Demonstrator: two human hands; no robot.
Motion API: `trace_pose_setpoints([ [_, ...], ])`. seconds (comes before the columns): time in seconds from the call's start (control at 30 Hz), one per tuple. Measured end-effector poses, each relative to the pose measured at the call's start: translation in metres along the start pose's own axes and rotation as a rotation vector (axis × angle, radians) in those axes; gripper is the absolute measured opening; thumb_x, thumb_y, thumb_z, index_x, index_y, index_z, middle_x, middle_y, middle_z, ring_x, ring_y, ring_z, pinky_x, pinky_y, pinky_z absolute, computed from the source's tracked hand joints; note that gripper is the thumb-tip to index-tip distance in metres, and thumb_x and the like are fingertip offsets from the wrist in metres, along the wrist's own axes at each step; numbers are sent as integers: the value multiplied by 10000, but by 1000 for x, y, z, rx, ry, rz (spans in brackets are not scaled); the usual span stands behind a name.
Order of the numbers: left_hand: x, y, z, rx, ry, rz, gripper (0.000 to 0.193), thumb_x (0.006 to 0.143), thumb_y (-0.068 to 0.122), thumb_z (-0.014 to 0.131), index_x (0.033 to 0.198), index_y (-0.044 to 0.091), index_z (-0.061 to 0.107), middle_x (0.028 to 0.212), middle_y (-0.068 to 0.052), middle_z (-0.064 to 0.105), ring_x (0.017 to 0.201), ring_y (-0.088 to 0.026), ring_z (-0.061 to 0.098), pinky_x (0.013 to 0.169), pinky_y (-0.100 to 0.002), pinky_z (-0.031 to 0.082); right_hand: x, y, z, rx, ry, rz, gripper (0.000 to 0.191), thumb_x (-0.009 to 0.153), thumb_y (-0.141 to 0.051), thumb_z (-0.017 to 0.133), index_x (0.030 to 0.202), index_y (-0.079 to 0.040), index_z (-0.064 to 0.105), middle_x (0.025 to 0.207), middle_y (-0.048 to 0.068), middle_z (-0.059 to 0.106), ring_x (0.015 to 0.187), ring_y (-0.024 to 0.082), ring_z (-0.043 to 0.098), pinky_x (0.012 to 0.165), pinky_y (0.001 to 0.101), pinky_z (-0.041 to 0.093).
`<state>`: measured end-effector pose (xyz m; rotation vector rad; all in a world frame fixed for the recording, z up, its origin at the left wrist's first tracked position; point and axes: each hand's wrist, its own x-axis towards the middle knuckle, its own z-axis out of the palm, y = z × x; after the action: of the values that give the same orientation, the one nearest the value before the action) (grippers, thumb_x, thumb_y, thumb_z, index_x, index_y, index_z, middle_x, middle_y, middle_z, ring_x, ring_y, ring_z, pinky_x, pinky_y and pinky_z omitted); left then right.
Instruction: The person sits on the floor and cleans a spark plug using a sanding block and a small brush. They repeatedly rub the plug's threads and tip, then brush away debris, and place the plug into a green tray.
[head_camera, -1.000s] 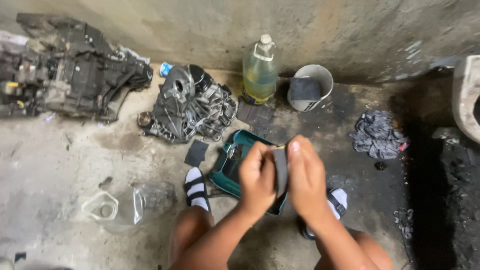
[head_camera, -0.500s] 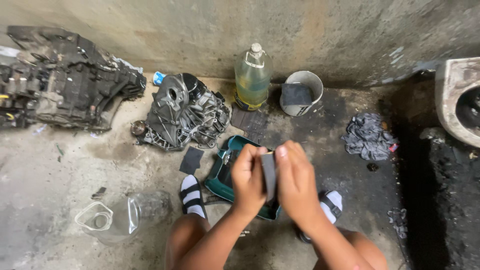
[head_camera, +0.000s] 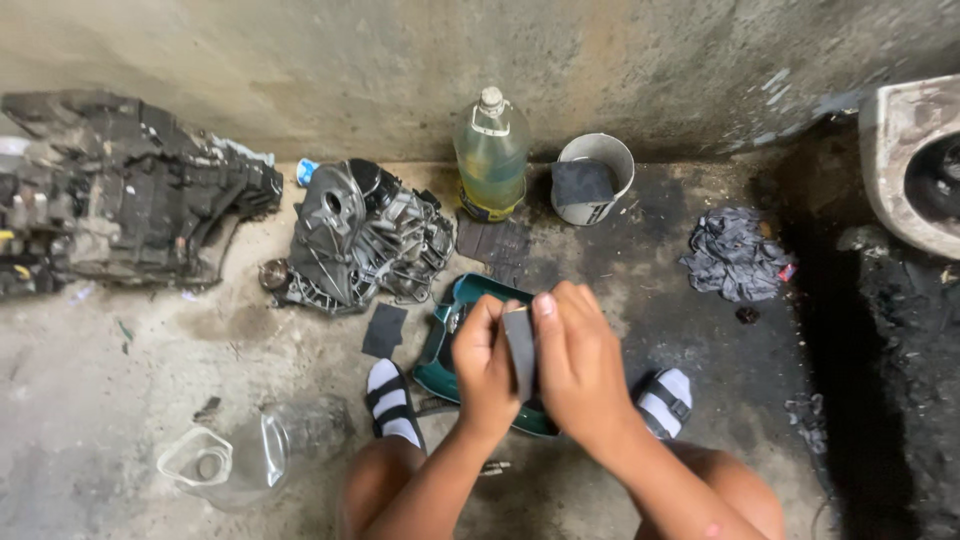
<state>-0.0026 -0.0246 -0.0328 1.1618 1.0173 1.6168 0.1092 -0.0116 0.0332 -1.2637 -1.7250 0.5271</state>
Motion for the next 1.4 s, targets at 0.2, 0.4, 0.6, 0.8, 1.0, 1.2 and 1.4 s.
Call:
trace_pose_setpoints([
  [0.2, -4, 8, -12, -68, 6, -103, 262, 1076, 128, 555, 827, 76, 493, 767, 52, 456, 719, -20, 409, 605, -214, 373, 2, -32, -3, 23, -13, 54, 330, 1083, -214, 434, 847, 3, 513, 827, 201, 497, 778, 395, 505, 696, 473, 425],
  [0.4, -11, 17, -16, -159, 41, -230, 274, 1054, 122, 543, 790, 61, 508, 692, 11, 514, 578, -36, 394, 507, -207, 331, 23, 13, -11, -139, 172, 214, 403, 1127, -241, 480, 815, 4, 557, 816, 184, 559, 768, 359, 544, 715, 446, 444],
  [0.6, -2, 28, -14, -267, 89, -250, 286, 1071, 121, 536, 796, 45, 512, 713, -14, 505, 602, -59, 402, 538, -229, 357, 24, 48, -27, 623, 168, 474, 396, 1134, -312, 522, 930, -3, 662, 820, -33, 586, 751, 54, 500, 659, 278, 415],
  [0.8, 2, 35, -16, -410, -50, -279, 235, 1048, 186, 443, 955, 13, 573, 796, -50, 560, 666, -83, 446, 593, -217, 367, 28, 37, -23, 802, 79, 498, 313, 1073, -305, 535, 968, -35, 656, 767, 36, 670, 621, 114, 624, 572, 274, 526],
  [1.0, 1, 34, -17, -410, -132, -325, 181, 1048, 113, 492, 1114, -25, 588, 879, -58, 584, 725, -75, 444, 633, -216, 367, 22, 39, -16, 1041, -17, 664, 321, 1068, -318, 480, 959, -60, 637, 782, 44, 664, 580, 119, 625, 491, 299, 517],
  [1.2, -3, 27, -15, -187, -109, -237, 203, 1092, 140, 518, 1168, -24, 610, 843, -17, 572, 687, -42, 440, 585, -195, 347, 17, 27, -13, 997, -45, 523, 296, 1093, -311, 472, 981, -48, 547, 749, 96, 678, 563, 164, 633, 518, 301, 533],
  [1.4, -4, 28, -10, -145, -126, -210, 200, 1108, 158, 514, 1140, -17, 604, 901, -16, 610, 711, -38, 446, 618, -201, 376, 21, 17, -26, 942, -154, 618, 219, 1049, -241, 525, 1054, -26, 566, 764, 98, 655, 567, 165, 628, 491, 310, 526],
])
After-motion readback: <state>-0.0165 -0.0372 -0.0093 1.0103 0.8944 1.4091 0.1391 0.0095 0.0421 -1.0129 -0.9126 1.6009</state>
